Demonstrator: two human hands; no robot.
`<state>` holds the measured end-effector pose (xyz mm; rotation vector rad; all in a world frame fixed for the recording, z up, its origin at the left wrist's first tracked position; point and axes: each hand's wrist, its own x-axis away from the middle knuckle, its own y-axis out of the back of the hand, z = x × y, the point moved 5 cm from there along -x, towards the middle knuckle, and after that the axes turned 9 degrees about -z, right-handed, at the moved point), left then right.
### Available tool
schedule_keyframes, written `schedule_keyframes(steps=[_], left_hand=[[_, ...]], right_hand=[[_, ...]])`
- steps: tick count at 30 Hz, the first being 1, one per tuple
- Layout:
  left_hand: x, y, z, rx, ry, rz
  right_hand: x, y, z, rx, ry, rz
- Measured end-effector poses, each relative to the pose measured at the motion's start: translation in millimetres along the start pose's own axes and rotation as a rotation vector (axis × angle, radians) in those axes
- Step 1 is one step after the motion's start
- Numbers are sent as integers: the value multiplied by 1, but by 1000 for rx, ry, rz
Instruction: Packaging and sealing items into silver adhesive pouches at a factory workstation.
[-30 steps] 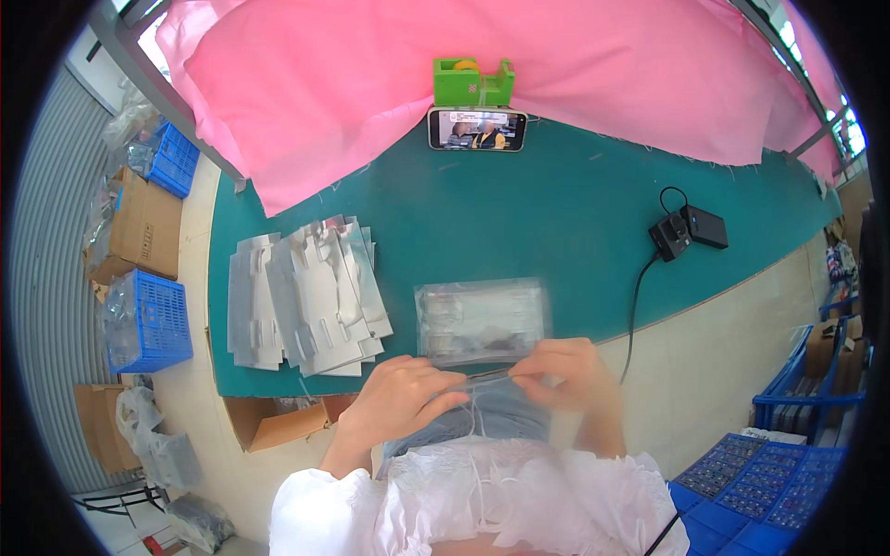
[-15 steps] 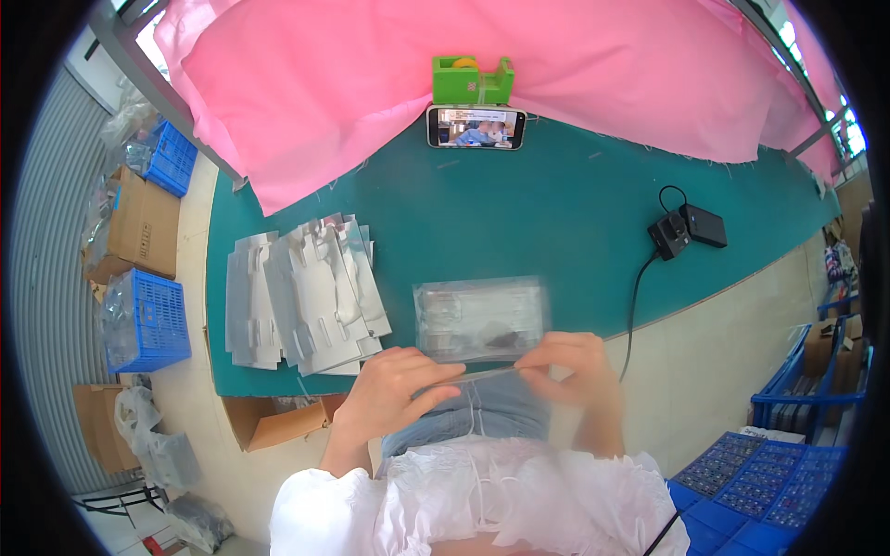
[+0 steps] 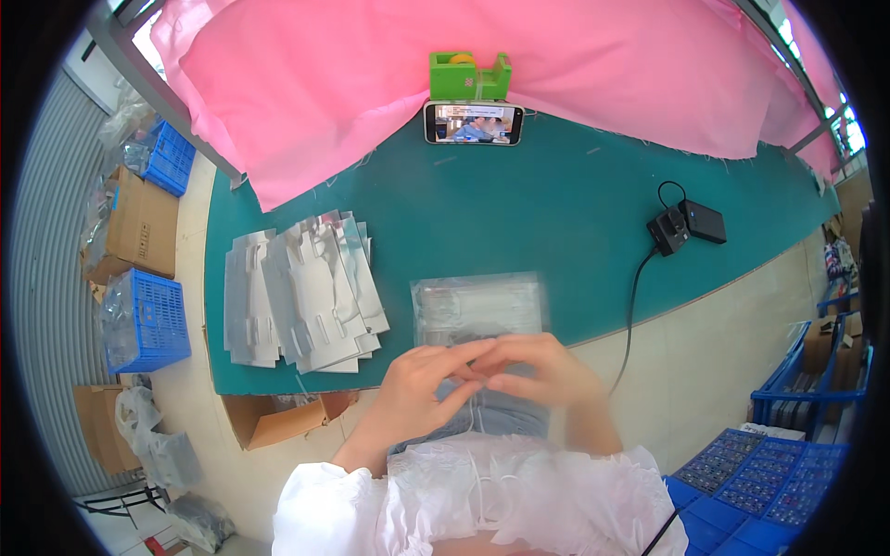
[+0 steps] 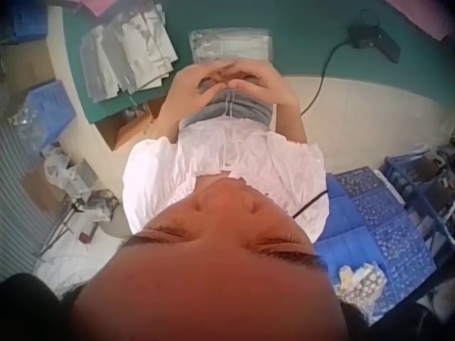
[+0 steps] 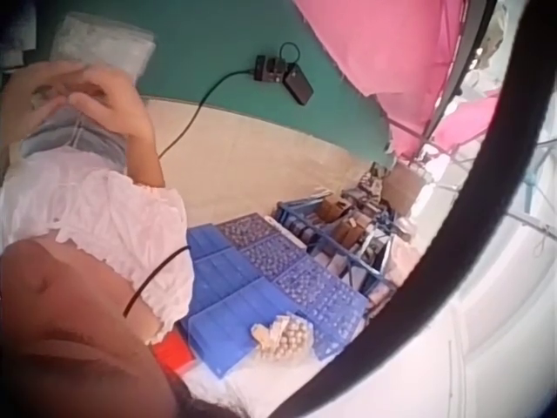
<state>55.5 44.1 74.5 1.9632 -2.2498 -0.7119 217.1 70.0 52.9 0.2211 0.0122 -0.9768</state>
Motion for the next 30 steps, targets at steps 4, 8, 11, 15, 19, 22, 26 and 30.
schedule_keyframes(steps=[4, 8, 11, 15, 19, 22, 26, 30], left_hand=[[1, 3, 7, -79, -9, -112], [-1, 0, 4, -94, -69, -188], [-2, -4, 2, -165, -130, -222], [-8, -6, -5, -403, -285, -247], [-11, -10, -4, -540, -330, -207], [-12, -12, -3, -463, -202, -120], [-13, -14, 2, -305, -173, -29], [-11, -13, 2, -319, -205, -40]], right_hand=[[1, -7, -20, -348, -212, -113], [-5, -10, -21, -602, -160, -306], [-7, -11, -19, -660, -133, -409], [-6, -9, -25, -653, -27, -472], [-6, -7, -23, -657, -11, -461], [-5, -6, -20, -697, 58, -468], [-1, -4, -14, -602, 103, -460], [0, 7, 3, -13, 293, -467]])
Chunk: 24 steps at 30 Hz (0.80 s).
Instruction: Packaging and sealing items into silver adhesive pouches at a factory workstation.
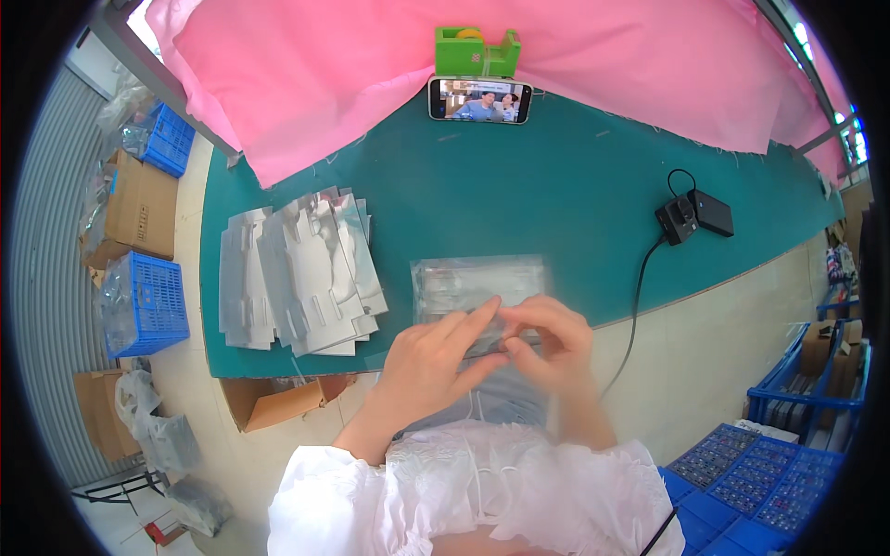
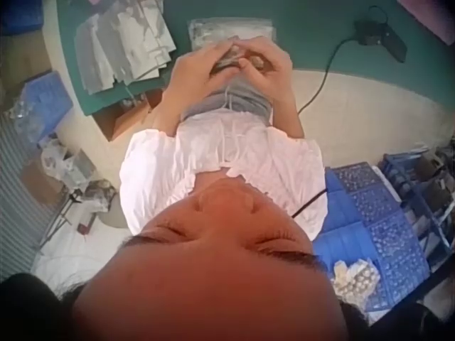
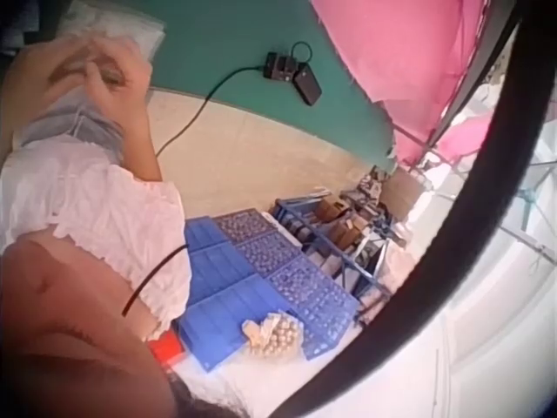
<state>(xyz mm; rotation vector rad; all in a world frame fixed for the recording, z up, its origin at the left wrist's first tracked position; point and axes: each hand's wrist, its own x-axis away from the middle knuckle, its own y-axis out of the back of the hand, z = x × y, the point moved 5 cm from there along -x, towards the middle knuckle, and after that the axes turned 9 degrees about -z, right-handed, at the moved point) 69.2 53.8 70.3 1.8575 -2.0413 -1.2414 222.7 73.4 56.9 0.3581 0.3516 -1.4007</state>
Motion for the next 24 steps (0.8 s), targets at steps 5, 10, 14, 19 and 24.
schedule_keyframes(steps=[5, 10, 14, 19, 24], left_hand=[[-2, 0, -3, -58, 40, 63], [-2, -1, -6, -61, 32, 97], [-2, -1, -8, -53, 39, 133], [1, -7, -4, 45, 43, 127], [5, -12, 0, 170, 76, 93]], right_hand=[[-3, 4, 8, 189, 51, 26], [-4, 6, 5, 225, 100, 47], [-5, 6, 7, 251, 225, 64], [-4, 6, 4, 272, 252, 43], [-3, 5, 5, 291, 239, 40]])
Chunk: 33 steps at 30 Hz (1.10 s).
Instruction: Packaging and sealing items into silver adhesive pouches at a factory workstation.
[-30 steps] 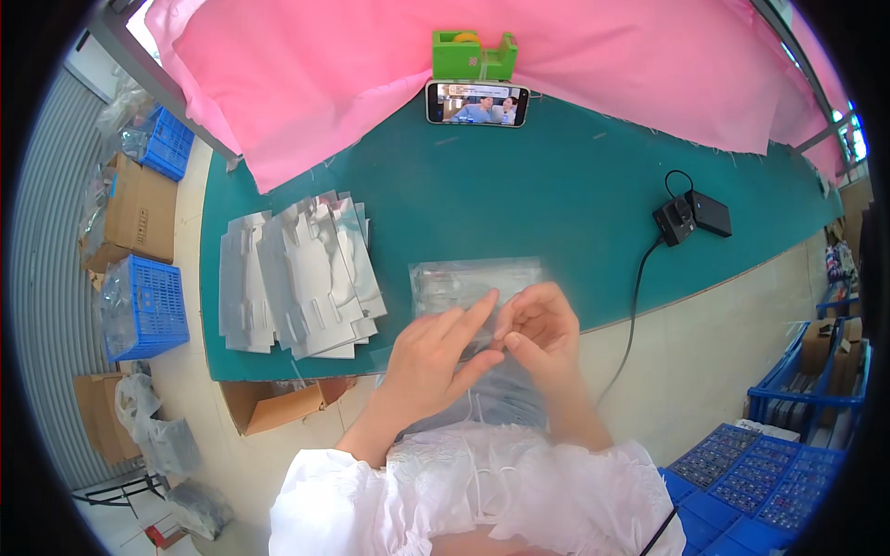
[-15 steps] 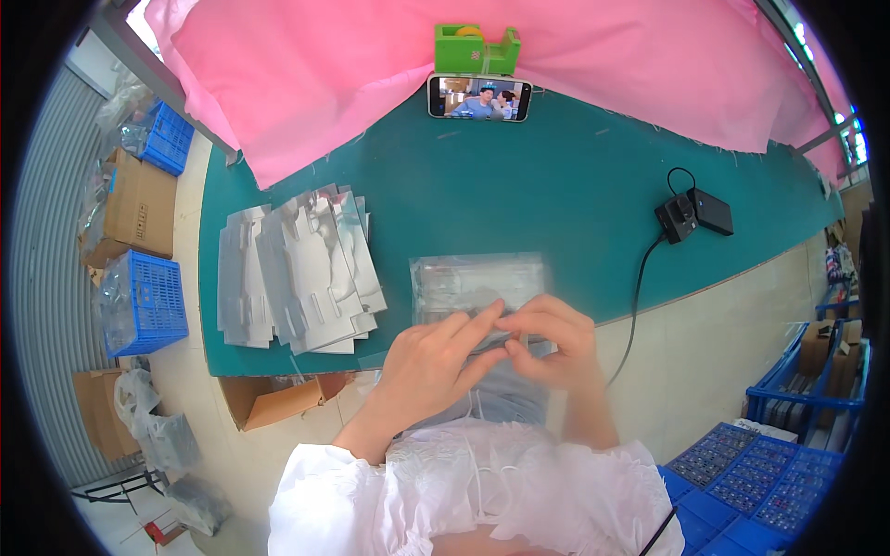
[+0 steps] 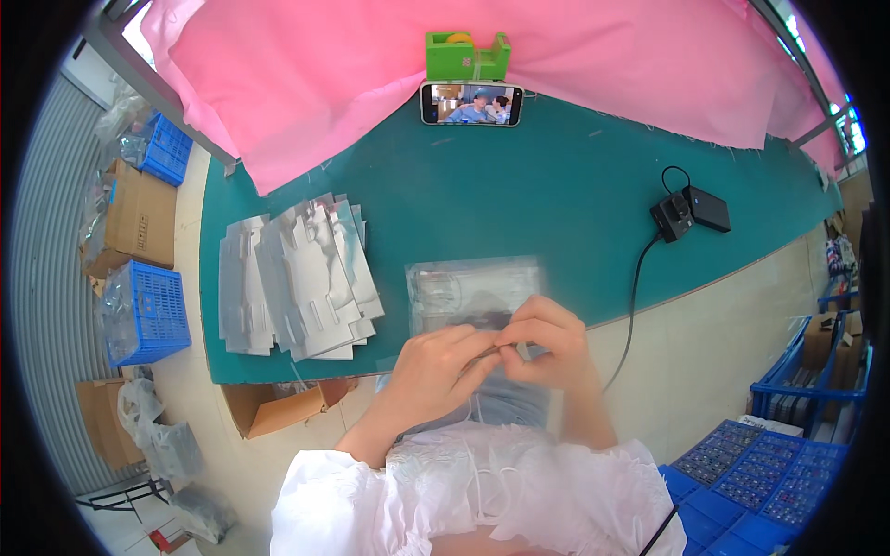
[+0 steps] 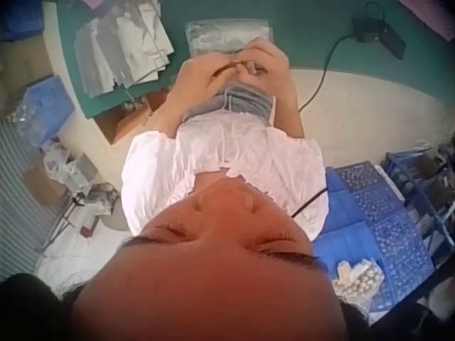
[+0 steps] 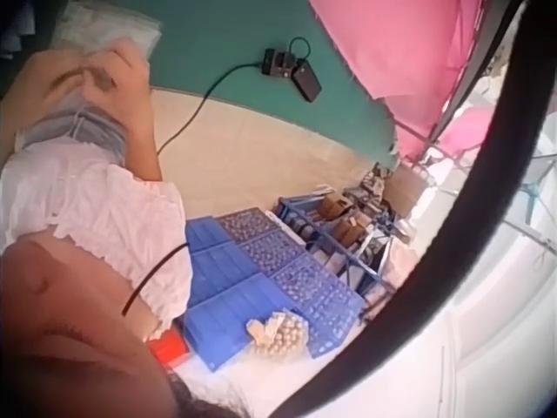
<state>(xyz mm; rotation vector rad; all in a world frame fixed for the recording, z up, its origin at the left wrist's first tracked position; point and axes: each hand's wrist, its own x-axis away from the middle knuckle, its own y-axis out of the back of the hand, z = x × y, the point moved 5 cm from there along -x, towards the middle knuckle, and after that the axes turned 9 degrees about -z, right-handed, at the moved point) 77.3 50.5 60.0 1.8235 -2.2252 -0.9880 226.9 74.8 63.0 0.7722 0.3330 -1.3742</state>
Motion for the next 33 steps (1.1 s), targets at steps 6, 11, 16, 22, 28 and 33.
schedule_keyframes(steps=[6, 11, 16, 22, 28, 33], left_hand=[[0, -3, -1, 48, 92, 47], [5, -10, 7, 88, -32, 9], [1, -10, 3, 128, 86, 49], [6, -15, 6, 70, -21, -88], [13, -23, 15, 232, 115, 38], [7, -19, 10, 287, 180, -22]], right_hand=[[-1, 4, 2, 48, -32, 28], [2, 6, 7, 56, -38, 34], [6, 8, 6, 61, -93, 8], [5, 4, 9, 84, -63, -15], [2, 3, 12, 120, -2, -23], [4, 6, 5, 65, -92, -72]])
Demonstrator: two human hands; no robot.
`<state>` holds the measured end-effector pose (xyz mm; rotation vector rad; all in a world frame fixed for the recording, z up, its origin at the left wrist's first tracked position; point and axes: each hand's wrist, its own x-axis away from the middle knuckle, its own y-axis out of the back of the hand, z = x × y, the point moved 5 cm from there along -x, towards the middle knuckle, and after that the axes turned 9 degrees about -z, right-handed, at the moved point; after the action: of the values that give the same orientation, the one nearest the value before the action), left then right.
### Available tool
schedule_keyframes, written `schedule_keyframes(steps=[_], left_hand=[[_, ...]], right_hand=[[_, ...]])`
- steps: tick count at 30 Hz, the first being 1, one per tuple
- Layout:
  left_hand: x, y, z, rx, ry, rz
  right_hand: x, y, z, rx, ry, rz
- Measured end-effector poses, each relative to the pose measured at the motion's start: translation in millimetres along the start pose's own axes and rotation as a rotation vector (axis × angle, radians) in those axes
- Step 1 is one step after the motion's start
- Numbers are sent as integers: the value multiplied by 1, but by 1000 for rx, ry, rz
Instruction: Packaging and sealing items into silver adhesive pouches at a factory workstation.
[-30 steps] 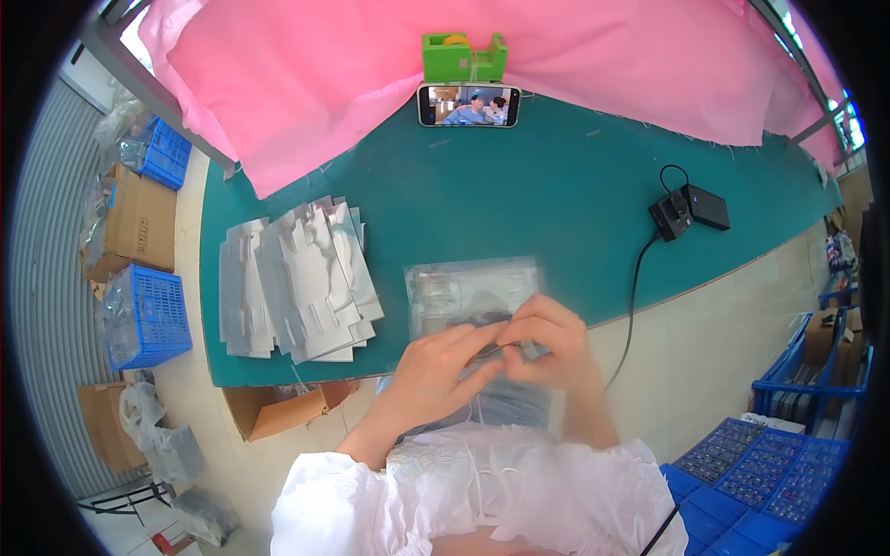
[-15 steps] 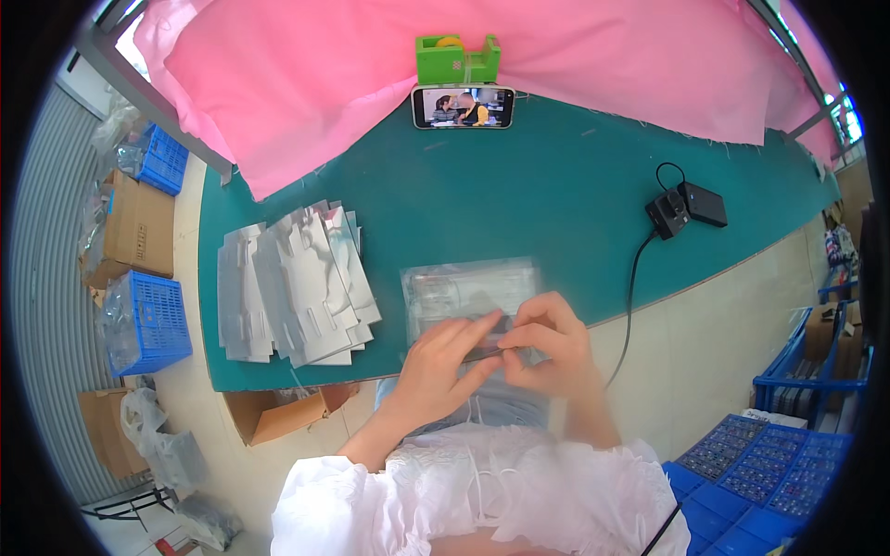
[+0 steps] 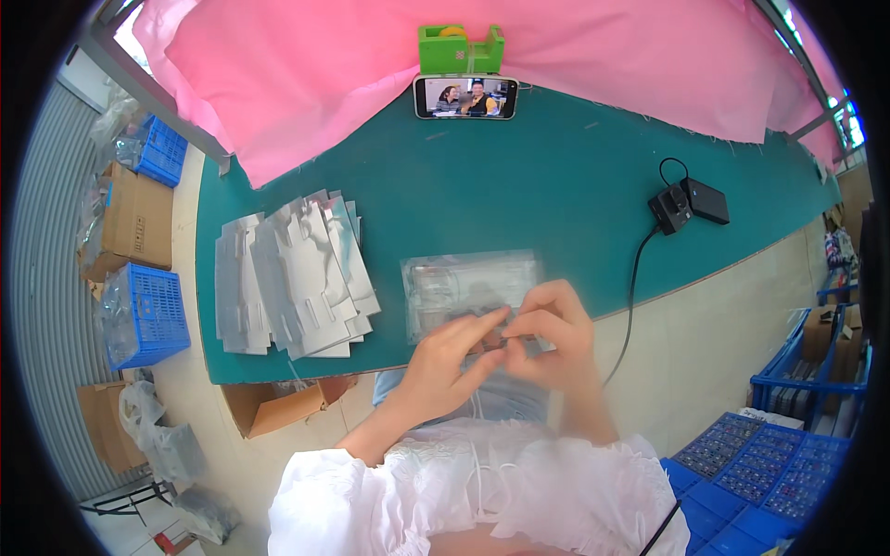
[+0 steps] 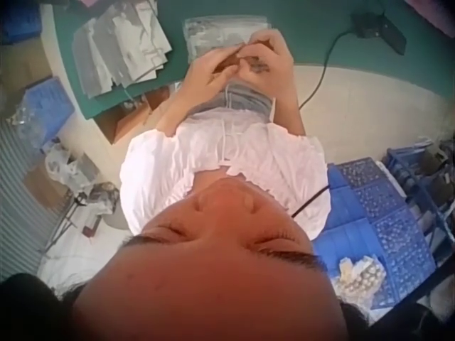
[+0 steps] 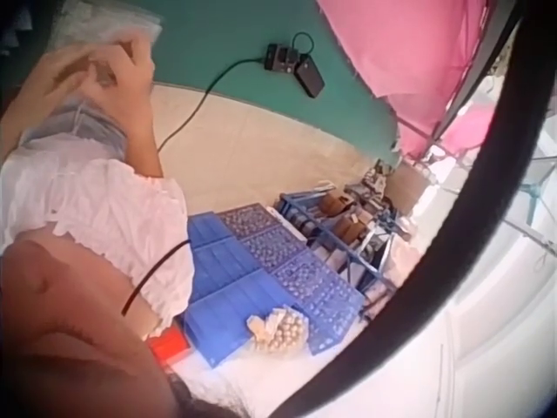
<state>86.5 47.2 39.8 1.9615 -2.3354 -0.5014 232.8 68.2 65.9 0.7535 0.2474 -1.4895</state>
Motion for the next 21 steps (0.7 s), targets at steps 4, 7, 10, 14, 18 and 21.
schedule_keyframes(steps=[4, 7, 10, 14, 18, 21], left_hand=[[-2, 0, -4, -71, -45, 15], [-2, 0, -6, -38, 0, 21], [-1, -1, -6, -52, -55, 29], [4, -5, 1, -28, -85, 62], [0, -5, -2, 52, 19, 29], [3, -6, -2, 49, 50, -39]], right_hand=[[-2, 4, 1, 6, 17, -23], [0, 4, -1, -17, 1, -32], [0, 5, 1, 1, 12, -37], [0, 3, 1, -9, 27, -28], [1, 5, 1, 32, 26, -28], [1, 4, 0, 22, 21, -39]])
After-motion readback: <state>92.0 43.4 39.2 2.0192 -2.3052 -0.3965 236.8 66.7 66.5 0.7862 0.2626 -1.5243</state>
